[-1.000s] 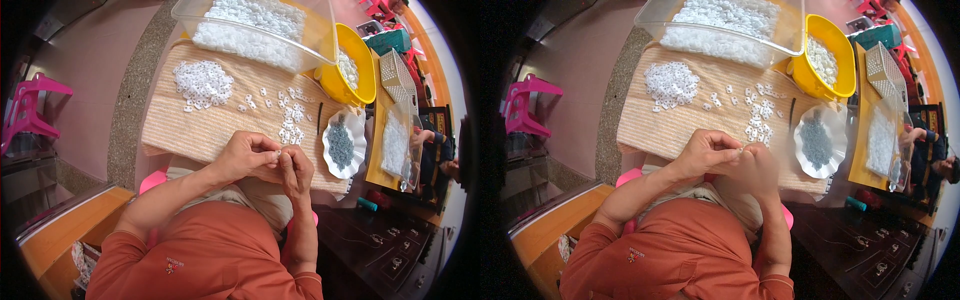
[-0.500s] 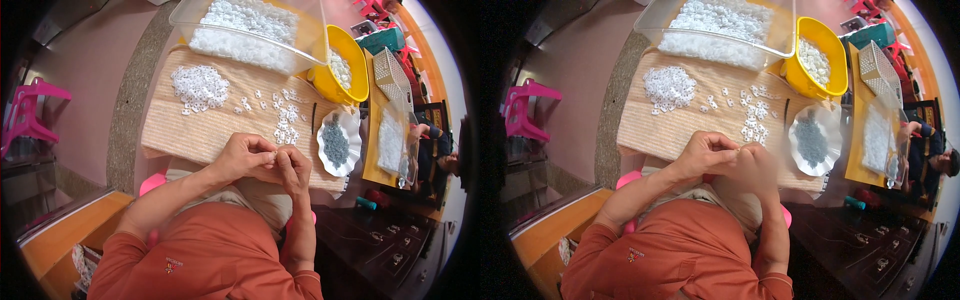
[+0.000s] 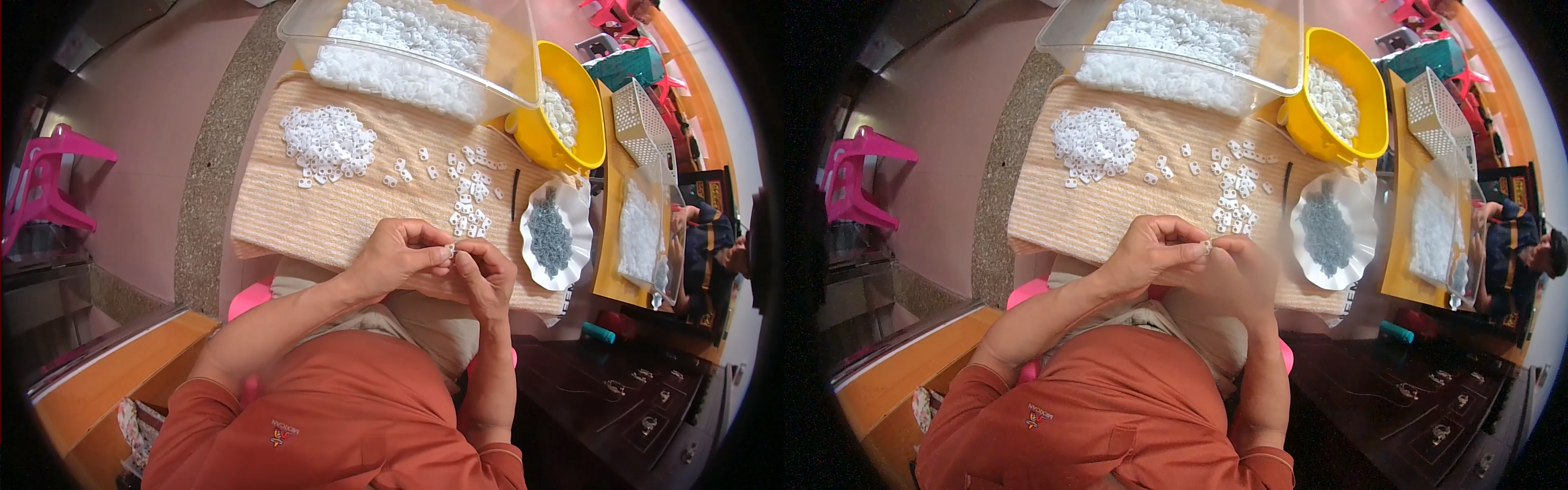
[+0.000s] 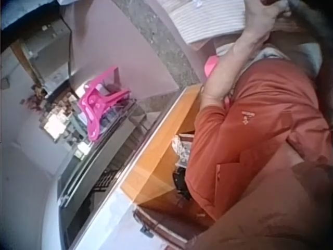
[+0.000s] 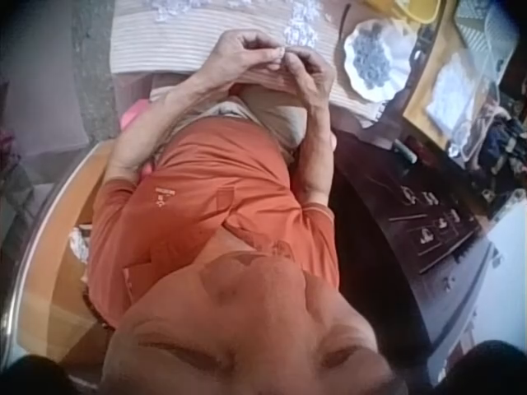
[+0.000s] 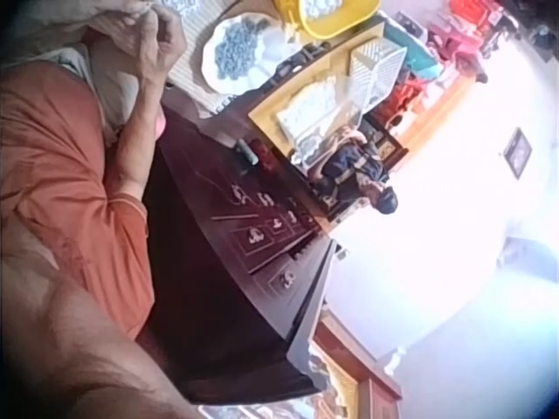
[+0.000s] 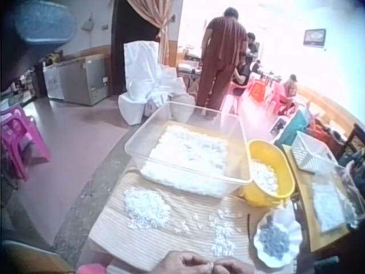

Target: Manually assembling small white plastic components by inserting tiny grey pieces into them.

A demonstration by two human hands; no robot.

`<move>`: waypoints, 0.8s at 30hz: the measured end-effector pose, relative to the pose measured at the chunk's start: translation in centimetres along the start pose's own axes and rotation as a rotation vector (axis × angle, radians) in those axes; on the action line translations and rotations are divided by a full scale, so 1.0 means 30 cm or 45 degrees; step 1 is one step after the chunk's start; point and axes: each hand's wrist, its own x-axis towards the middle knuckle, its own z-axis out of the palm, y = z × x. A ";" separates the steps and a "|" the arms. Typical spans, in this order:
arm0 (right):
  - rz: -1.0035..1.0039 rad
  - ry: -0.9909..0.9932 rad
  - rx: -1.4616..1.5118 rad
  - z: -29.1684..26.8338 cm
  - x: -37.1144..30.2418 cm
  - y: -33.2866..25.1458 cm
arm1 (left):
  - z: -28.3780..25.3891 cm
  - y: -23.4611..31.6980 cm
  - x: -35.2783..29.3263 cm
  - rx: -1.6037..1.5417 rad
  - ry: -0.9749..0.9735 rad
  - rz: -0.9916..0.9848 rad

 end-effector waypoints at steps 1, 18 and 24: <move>-0.008 -0.005 0.003 -0.001 0.001 -0.001 | 0.000 0.000 0.001 0.001 0.003 0.002; -0.271 -0.080 -0.278 0.002 -0.002 0.005 | 0.000 -0.001 -0.006 0.035 0.015 0.015; -0.208 -0.171 -0.317 -0.013 0.004 -0.008 | -0.003 -0.001 -0.005 0.016 -0.008 0.012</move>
